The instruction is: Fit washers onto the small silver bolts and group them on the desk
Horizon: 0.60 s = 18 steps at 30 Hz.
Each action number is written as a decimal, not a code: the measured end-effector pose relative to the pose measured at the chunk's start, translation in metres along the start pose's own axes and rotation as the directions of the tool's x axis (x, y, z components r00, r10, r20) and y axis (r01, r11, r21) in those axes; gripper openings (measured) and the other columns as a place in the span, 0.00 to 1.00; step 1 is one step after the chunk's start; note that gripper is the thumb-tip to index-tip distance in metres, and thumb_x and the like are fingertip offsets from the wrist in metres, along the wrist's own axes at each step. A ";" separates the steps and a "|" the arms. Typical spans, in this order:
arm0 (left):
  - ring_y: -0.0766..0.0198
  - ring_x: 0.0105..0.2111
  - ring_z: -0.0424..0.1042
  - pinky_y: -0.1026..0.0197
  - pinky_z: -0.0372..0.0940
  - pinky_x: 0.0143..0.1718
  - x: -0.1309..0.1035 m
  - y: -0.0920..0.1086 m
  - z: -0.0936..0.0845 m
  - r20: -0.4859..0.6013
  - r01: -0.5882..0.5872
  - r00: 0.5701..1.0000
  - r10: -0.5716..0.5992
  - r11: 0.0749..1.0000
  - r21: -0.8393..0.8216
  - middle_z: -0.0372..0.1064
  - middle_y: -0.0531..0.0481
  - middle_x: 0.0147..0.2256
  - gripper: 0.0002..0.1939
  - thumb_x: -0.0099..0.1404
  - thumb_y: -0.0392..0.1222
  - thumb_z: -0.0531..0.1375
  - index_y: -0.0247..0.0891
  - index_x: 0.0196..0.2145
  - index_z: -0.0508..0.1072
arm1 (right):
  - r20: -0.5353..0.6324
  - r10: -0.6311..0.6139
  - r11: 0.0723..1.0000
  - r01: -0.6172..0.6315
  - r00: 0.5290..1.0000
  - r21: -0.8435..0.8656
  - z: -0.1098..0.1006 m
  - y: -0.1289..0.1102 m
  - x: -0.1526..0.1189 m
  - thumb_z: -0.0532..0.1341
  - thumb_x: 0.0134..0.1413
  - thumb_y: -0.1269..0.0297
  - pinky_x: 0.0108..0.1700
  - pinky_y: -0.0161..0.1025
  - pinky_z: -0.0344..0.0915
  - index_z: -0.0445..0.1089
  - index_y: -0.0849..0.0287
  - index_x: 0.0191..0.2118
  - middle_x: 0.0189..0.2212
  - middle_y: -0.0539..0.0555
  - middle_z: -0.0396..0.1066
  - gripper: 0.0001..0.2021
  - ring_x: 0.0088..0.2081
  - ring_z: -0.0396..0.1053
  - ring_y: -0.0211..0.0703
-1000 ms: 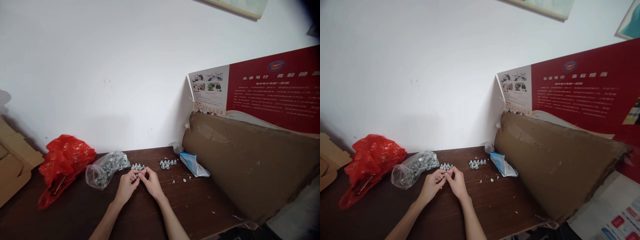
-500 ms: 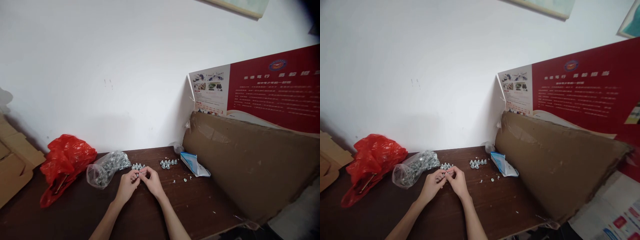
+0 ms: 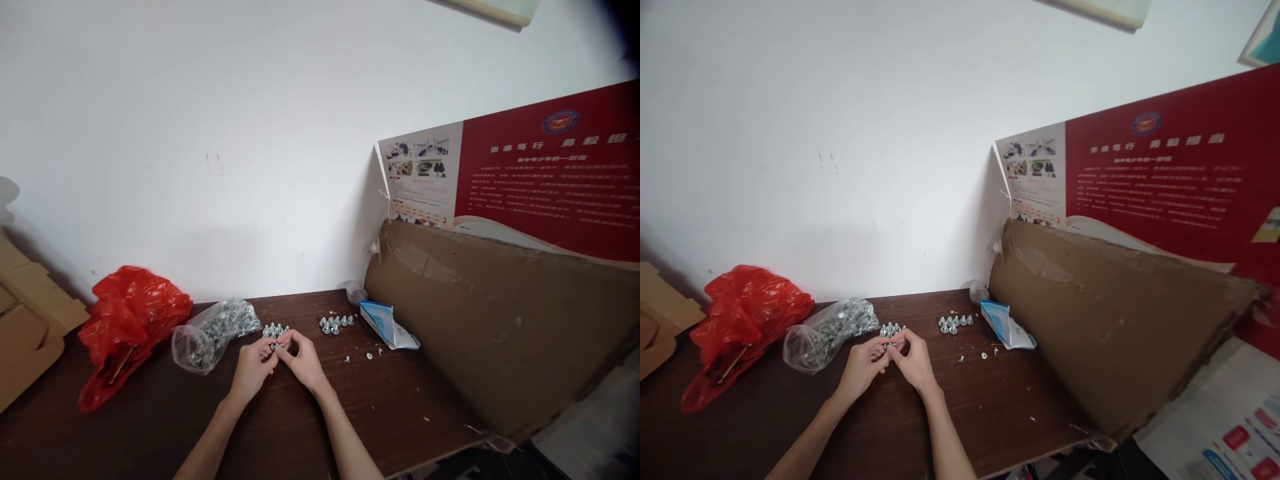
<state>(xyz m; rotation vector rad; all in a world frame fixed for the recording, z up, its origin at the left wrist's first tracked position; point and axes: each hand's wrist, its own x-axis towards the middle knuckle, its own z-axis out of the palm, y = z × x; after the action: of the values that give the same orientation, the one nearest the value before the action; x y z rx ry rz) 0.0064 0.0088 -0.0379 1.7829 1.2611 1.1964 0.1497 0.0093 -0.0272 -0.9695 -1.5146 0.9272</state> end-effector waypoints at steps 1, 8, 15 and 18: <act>0.68 0.18 0.66 0.66 0.66 0.20 0.000 0.000 0.000 0.002 0.005 1.000 -0.005 1.000 0.000 0.66 0.54 0.19 0.13 0.55 0.40 0.58 0.31 0.37 0.74 | 0.004 0.002 1.000 -0.002 1.000 -0.002 0.000 0.000 0.000 0.60 0.47 0.66 0.32 0.34 0.63 0.69 0.60 0.32 0.24 0.49 0.69 0.05 0.27 0.66 0.39; 0.66 0.18 0.68 0.65 0.66 0.20 0.003 -0.004 0.002 -0.002 -0.003 1.000 0.003 1.000 0.001 0.69 0.51 0.20 0.13 0.55 0.42 0.58 0.30 0.36 0.72 | -0.036 0.011 1.000 -0.011 0.999 -0.006 0.000 -0.002 0.001 0.58 0.53 0.59 0.32 0.35 0.63 0.67 0.60 0.31 0.23 0.50 0.70 0.09 0.26 0.68 0.39; 0.67 0.18 0.68 0.66 0.66 0.20 0.001 0.000 0.002 0.004 0.003 1.000 -0.003 1.000 -0.021 0.68 0.52 0.20 0.13 0.55 0.41 0.59 0.31 0.37 0.73 | -0.018 0.010 0.999 -0.011 1.000 -0.039 -0.001 0.002 0.000 0.59 0.51 0.61 0.32 0.35 0.64 0.69 0.60 0.29 0.24 0.51 0.71 0.08 0.27 0.68 0.40; 0.67 0.18 0.68 0.66 0.66 0.21 0.000 0.003 0.002 0.017 -0.005 1.000 0.005 1.000 -0.002 0.69 0.52 0.20 0.13 0.56 0.41 0.58 0.31 0.38 0.73 | -0.048 0.012 0.998 -0.015 0.999 -0.063 -0.002 0.003 -0.001 0.57 0.54 0.58 0.32 0.35 0.63 0.69 0.61 0.28 0.24 0.51 0.71 0.12 0.27 0.67 0.40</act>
<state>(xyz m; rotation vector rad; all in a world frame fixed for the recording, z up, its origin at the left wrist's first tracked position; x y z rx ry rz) 0.0088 0.0075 -0.0363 1.7923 1.2467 1.1826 0.1519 0.0101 -0.0299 -1.0412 -1.5063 0.8637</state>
